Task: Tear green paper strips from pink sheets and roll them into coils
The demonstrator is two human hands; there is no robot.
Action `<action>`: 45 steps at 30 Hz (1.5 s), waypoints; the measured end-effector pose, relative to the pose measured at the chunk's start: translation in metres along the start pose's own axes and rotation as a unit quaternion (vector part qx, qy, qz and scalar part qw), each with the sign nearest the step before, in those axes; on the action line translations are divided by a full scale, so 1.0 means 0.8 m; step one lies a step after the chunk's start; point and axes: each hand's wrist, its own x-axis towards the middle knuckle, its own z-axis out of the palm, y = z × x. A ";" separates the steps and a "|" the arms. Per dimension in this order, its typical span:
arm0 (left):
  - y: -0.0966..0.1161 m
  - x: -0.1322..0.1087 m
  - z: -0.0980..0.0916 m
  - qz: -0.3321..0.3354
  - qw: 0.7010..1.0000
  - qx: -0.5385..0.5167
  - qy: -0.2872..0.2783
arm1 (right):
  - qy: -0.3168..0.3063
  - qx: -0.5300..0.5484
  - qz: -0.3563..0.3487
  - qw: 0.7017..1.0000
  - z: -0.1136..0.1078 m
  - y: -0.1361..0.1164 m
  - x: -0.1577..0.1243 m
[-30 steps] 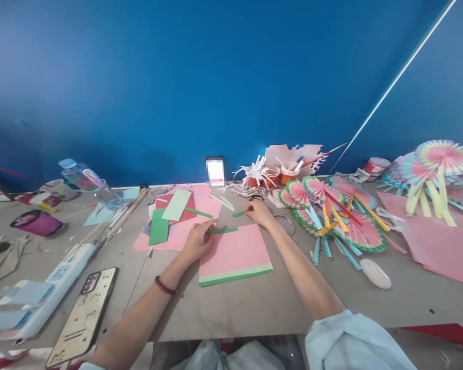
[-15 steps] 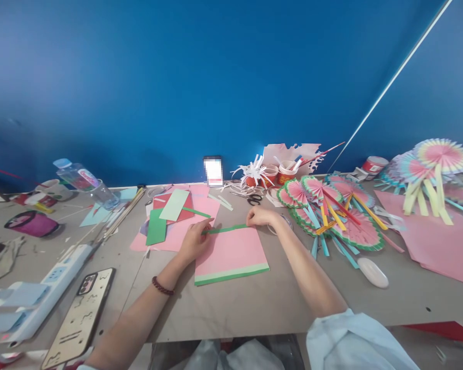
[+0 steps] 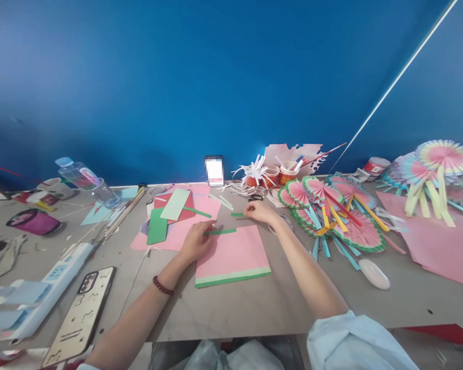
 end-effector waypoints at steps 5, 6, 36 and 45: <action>-0.014 0.004 0.001 -0.005 0.998 0.032 0.052 | 0.083 0.011 -0.016 0.996 0.013 -0.005 0.003; -0.017 0.004 0.002 -0.011 0.997 0.041 0.059 | 0.087 0.010 -0.015 0.996 0.016 -0.005 0.003; -0.031 0.013 -0.001 -0.018 0.987 0.149 0.051 | 0.132 -0.053 -0.046 0.989 0.014 0.005 0.009; -0.025 0.016 -0.002 -0.052 0.994 0.080 0.056 | 0.114 -0.044 -0.032 0.992 0.014 -0.001 0.007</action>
